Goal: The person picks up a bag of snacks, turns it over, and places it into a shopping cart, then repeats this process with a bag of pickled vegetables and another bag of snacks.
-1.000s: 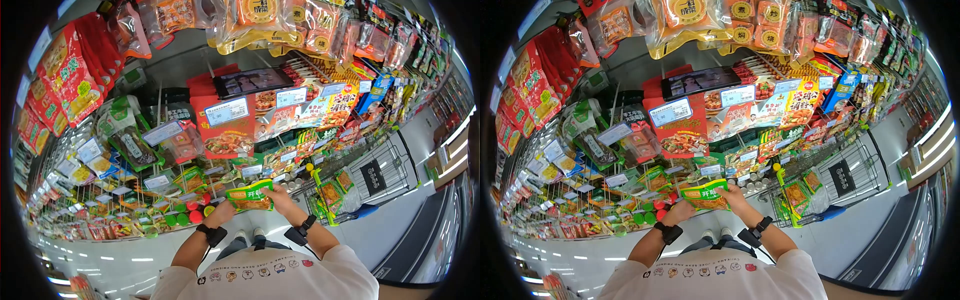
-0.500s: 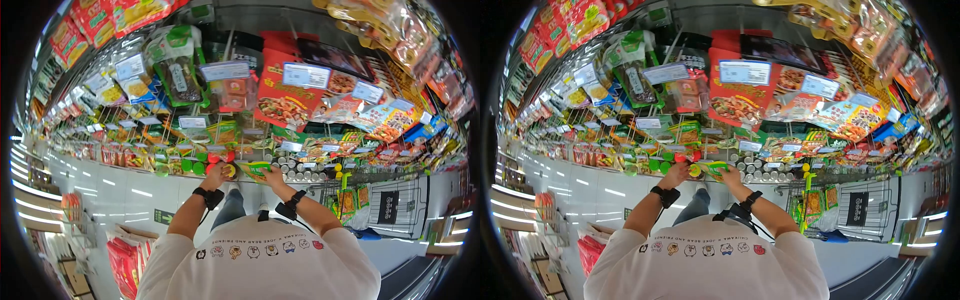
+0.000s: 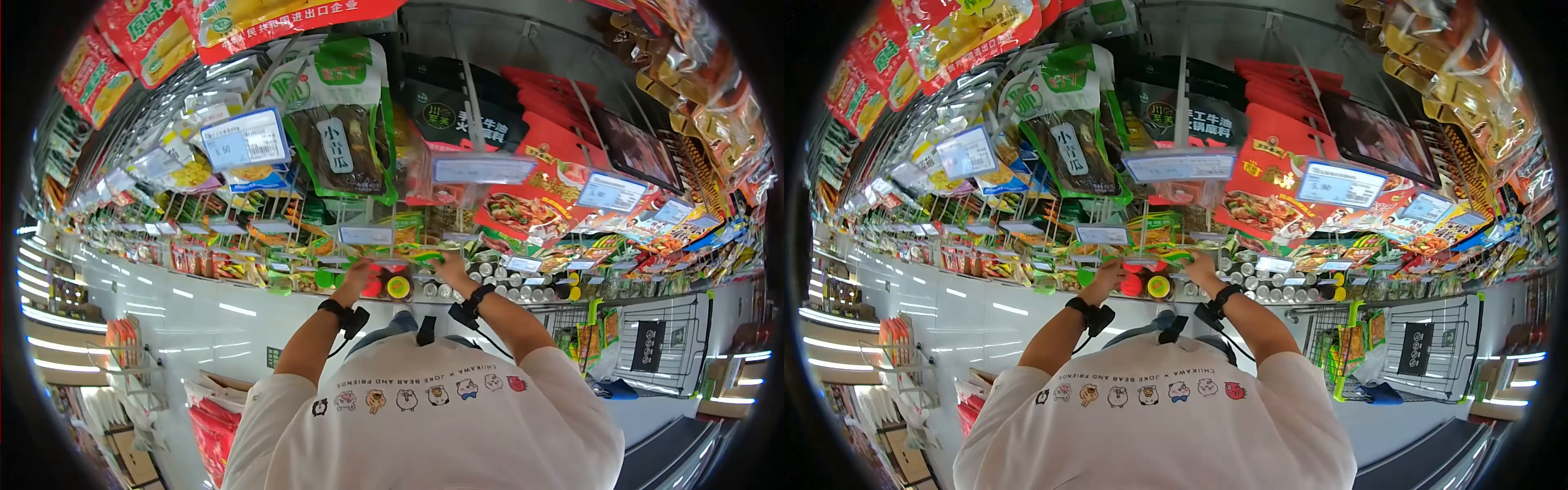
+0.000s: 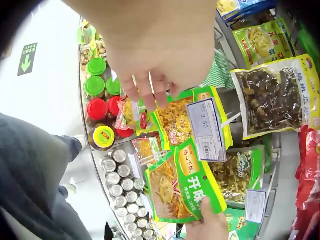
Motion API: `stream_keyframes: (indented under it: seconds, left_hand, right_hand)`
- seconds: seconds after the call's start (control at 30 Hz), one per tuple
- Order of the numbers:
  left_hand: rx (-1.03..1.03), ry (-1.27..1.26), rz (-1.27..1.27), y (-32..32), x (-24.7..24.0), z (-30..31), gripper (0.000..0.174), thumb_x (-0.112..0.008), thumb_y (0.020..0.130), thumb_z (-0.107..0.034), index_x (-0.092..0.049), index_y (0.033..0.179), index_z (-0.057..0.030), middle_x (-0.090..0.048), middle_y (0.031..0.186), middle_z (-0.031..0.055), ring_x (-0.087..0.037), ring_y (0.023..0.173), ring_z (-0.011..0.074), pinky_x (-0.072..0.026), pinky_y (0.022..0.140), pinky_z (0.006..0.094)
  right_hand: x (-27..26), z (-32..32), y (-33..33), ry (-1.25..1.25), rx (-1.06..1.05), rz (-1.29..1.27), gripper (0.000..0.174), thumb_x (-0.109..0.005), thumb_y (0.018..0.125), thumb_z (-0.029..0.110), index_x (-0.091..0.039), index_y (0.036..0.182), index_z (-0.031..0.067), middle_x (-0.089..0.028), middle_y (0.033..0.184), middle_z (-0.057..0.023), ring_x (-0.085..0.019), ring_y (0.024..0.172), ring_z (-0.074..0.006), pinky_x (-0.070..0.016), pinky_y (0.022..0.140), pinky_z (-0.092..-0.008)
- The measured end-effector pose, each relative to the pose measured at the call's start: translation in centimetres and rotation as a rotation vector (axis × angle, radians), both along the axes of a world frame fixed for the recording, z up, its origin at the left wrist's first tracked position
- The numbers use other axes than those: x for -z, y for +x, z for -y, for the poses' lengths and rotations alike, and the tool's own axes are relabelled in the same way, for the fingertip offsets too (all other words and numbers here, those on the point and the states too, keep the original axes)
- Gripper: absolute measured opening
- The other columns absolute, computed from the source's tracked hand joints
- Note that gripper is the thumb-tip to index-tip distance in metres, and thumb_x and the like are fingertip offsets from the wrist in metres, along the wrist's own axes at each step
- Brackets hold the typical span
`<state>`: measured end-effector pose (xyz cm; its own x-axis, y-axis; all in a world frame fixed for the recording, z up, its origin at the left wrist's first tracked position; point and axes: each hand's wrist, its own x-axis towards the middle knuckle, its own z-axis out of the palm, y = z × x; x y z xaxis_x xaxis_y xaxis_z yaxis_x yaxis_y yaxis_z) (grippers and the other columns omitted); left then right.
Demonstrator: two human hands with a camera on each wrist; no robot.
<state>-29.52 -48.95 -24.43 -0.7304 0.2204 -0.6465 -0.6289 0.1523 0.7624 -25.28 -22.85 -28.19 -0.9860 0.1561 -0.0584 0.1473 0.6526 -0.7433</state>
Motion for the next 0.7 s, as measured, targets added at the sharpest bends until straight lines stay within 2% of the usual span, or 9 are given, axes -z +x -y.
stream_keyframes:
  seconds: [0.1, 0.2, 0.27, 0.37, 0.43, 0.53, 0.7]
  left_hand:
    - [0.073, 0.080, 0.028, -1.4, -0.2, -0.1, 0.032, -0.039, 0.085, -0.033, -0.044, 0.110, -0.0127, -0.058, 0.091, 0.0088, -0.055, 0.073, 0.0158, -0.0416, 0.059, 0.0272]
    - [0.123, 0.059, 0.078, -2.6, 1.0, 0.0, 0.036, -0.037, 0.086, -0.036, -0.042, 0.113, -0.0125, -0.057, 0.095, 0.0082, -0.054, 0.077, 0.0166, -0.0418, 0.062, 0.0284]
    - [0.166, 0.055, 0.121, -3.0, 1.5, -0.3, 0.037, -0.037, 0.086, -0.037, -0.043, 0.112, -0.0115, -0.056, 0.099, 0.0075, -0.054, 0.081, 0.0169, -0.0423, 0.065, 0.0293]
    - [0.122, 0.180, -0.022, -3.2, 3.9, 0.8, 0.036, -0.040, 0.085, -0.035, -0.044, 0.111, -0.0093, -0.053, 0.101, 0.0061, -0.052, 0.084, 0.0168, -0.0439, 0.067, 0.0302]
    - [0.066, 0.160, -0.004, -3.7, 4.3, 0.6, 0.035, -0.042, 0.084, -0.033, -0.044, 0.109, -0.0081, -0.052, 0.101, 0.0057, -0.052, 0.086, 0.0171, -0.0447, 0.068, 0.0302]
    - [0.070, 0.074, -0.030, -3.6, 4.1, 0.0, 0.032, -0.045, 0.084, -0.030, -0.046, 0.107, -0.0075, -0.052, 0.099, 0.0054, -0.051, 0.087, 0.0172, -0.0458, 0.068, 0.0298]
    - [0.113, 0.048, -0.096, -3.5, 3.6, -0.1, 0.030, -0.042, 0.085, -0.027, -0.046, 0.107, -0.0075, -0.052, 0.099, 0.0052, -0.050, 0.089, 0.0162, -0.0457, 0.068, 0.0298]
  right_hand:
    - [1.0, 0.8, -1.9, -0.094, -0.150, -0.024, 0.032, -0.059, 0.073, 0.026, -0.057, 0.095, 0.0033, -0.057, 0.078, -0.0211, -0.056, 0.072, -0.0332, -0.0446, 0.064, -0.0358]
    - [2.4, 1.7, -3.1, -0.060, -0.213, -0.123, 0.029, -0.060, 0.073, 0.021, -0.057, 0.096, 0.0030, -0.058, 0.077, -0.0180, -0.058, 0.068, -0.0251, -0.0451, 0.063, -0.0324]
    - [3.4, 2.5, -3.5, -0.189, -0.163, 0.004, 0.027, -0.060, 0.074, 0.018, -0.057, 0.095, 0.0025, -0.058, 0.077, -0.0126, -0.056, 0.067, -0.0177, -0.0452, 0.063, -0.0293]
    - [6.6, 3.5, -3.2, -0.440, -0.068, 0.069, 0.022, -0.057, 0.078, 0.012, -0.056, 0.096, 0.0008, -0.058, 0.079, -0.0030, -0.052, 0.070, -0.0086, -0.0448, 0.063, -0.0243]
    - [5.1, 3.7, -3.0, -0.448, -0.082, 0.004, 0.021, -0.055, 0.079, 0.011, -0.055, 0.097, 0.0000, -0.057, 0.079, -0.0021, -0.052, 0.071, -0.0089, -0.0449, 0.063, -0.0241]
    - [5.1, 4.1, -3.2, -0.541, -0.018, -0.004, 0.026, -0.060, 0.074, 0.023, -0.058, 0.093, 0.0051, -0.060, 0.081, -0.0155, -0.058, 0.073, -0.0257, -0.0448, 0.066, -0.0320]
    - [6.0, 4.3, -3.8, -0.504, 0.029, 0.036, 0.030, -0.060, 0.074, 0.026, -0.057, 0.094, 0.0039, -0.060, 0.080, -0.0167, -0.058, 0.073, -0.0274, -0.0450, 0.066, -0.0322]
